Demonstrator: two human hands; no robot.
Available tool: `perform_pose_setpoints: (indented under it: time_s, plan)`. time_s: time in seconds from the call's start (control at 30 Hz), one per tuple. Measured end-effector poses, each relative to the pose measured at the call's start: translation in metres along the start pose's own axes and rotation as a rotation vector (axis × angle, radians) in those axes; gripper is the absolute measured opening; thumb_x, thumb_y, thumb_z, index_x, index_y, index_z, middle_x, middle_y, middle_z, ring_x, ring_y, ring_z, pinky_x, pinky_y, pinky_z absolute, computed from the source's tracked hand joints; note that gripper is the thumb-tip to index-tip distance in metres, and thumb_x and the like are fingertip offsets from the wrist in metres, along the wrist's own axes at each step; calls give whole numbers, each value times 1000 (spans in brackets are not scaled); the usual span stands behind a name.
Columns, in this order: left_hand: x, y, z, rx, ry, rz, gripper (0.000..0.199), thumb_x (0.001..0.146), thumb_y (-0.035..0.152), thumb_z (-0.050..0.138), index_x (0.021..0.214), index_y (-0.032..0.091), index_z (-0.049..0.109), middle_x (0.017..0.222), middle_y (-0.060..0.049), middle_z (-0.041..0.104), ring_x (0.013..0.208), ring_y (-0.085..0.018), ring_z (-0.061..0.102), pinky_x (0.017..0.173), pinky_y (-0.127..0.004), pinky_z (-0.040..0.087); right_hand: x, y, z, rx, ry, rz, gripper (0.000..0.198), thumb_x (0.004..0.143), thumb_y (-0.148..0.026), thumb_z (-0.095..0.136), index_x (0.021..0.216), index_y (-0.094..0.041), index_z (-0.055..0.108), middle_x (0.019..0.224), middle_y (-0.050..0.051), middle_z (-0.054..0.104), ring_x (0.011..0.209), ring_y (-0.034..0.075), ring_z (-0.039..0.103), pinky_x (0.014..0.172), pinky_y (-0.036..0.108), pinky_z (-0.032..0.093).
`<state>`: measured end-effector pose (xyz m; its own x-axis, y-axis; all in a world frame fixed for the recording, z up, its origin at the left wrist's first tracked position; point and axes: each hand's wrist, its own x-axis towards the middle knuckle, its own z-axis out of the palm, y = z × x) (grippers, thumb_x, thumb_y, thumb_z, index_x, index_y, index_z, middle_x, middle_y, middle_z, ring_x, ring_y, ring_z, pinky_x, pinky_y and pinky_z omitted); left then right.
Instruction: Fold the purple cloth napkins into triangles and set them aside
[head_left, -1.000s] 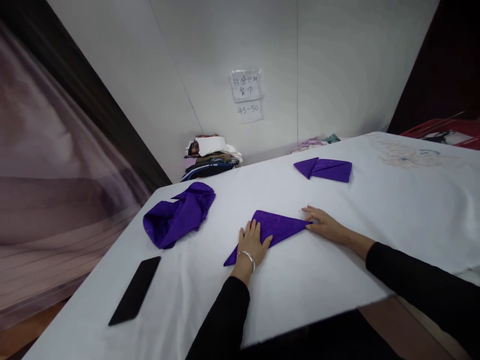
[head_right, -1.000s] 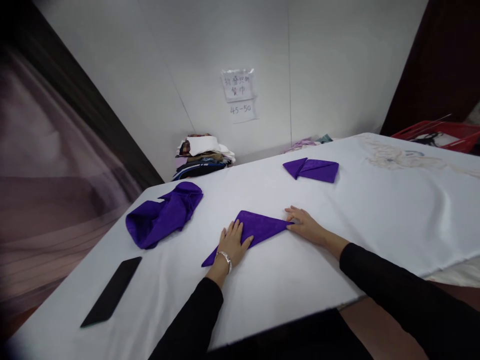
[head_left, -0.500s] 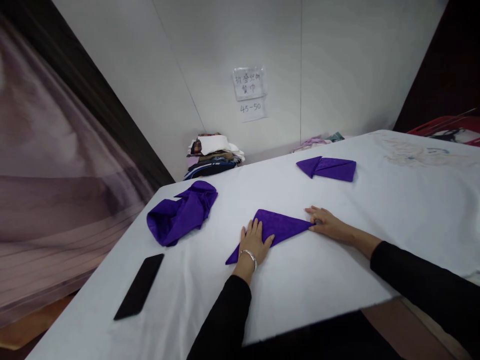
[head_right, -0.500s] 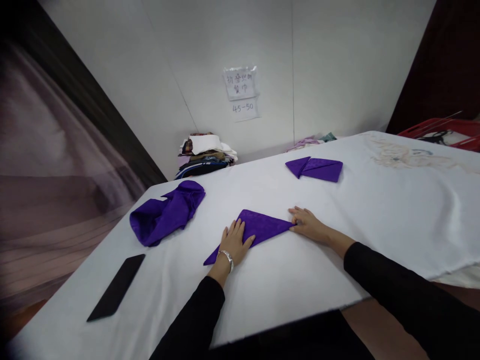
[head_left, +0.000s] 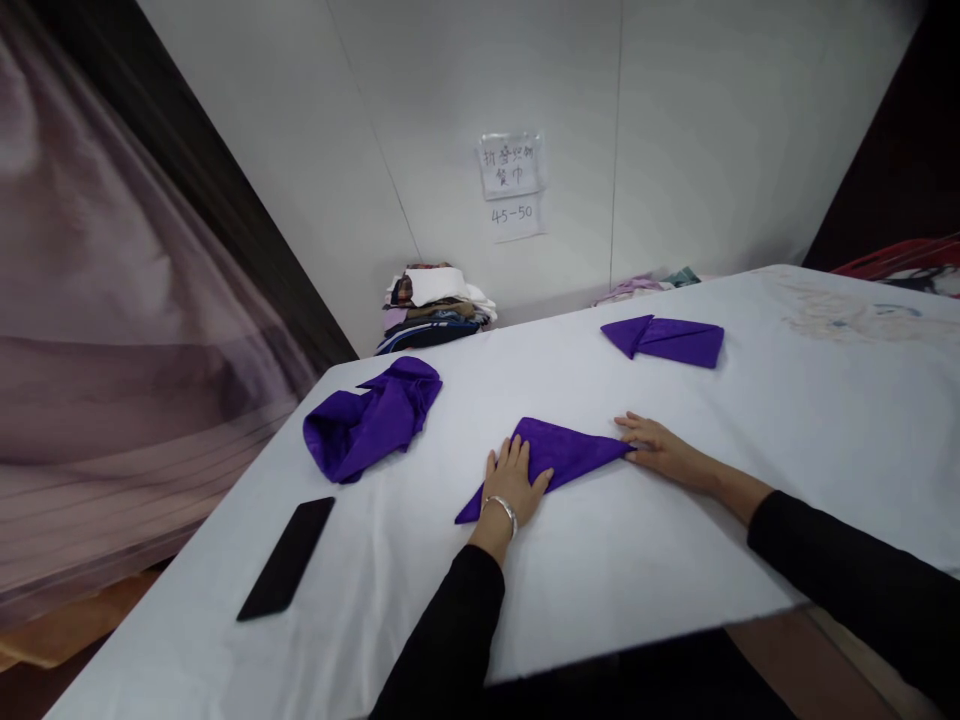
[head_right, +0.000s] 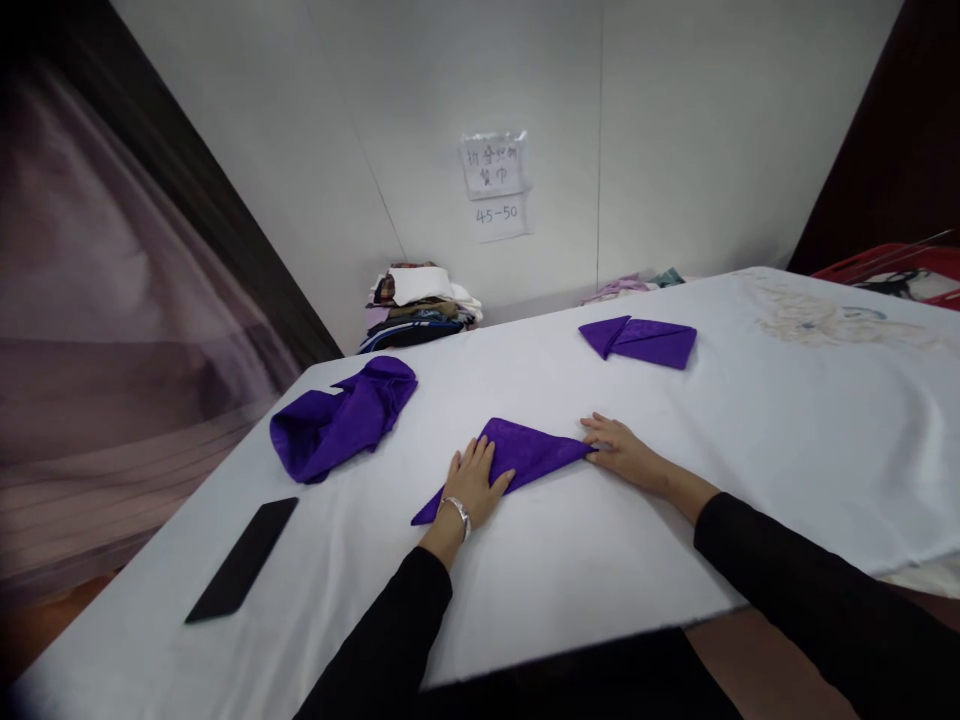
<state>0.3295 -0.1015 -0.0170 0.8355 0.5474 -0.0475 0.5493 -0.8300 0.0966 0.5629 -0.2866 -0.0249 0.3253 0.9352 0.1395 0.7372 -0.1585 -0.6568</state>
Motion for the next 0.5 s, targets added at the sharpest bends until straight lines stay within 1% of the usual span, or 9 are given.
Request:
perform_pose_setpoints:
  time_s: [0.1, 0.23, 0.33, 0.5]
  plan:
    - [0, 0, 0, 1, 1, -2, 72, 85, 61, 15, 141, 17, 22, 149, -5, 17, 137, -23, 8, 110, -45, 9, 3, -3, 1, 23, -12, 2, 33, 78, -53, 49, 85, -24, 63, 137, 6, 43, 133, 27, 20, 107, 50, 14]
    - [0, 0, 0, 7, 12, -5, 72, 85, 61, 13, 140, 16, 23, 149, -5, 18, 137, -22, 8, 110, -44, 9, 6, -4, 3, 15, -14, 16, 33, 76, -51, 53, 90, -23, 61, 137, 8, 43, 133, 27, 21, 107, 49, 14]
    - [0, -1, 1, 10, 12, -1, 74, 84, 62, 11, 140, 15, 23, 149, -6, 17, 137, -22, 8, 110, -44, 9, 7, -3, 3, 17, -21, 23, 28, 75, -48, 56, 85, -23, 61, 136, 7, 44, 133, 28, 22, 107, 50, 12]
    - [0, -1, 1, 16, 12, -2, 76, 84, 64, 10, 140, 15, 23, 149, -5, 17, 137, -22, 8, 111, -44, 9, 6, -7, 1, 128, -10, 9, 26, 75, -48, 55, 83, -23, 59, 137, 6, 42, 133, 25, 21, 106, 45, 21]
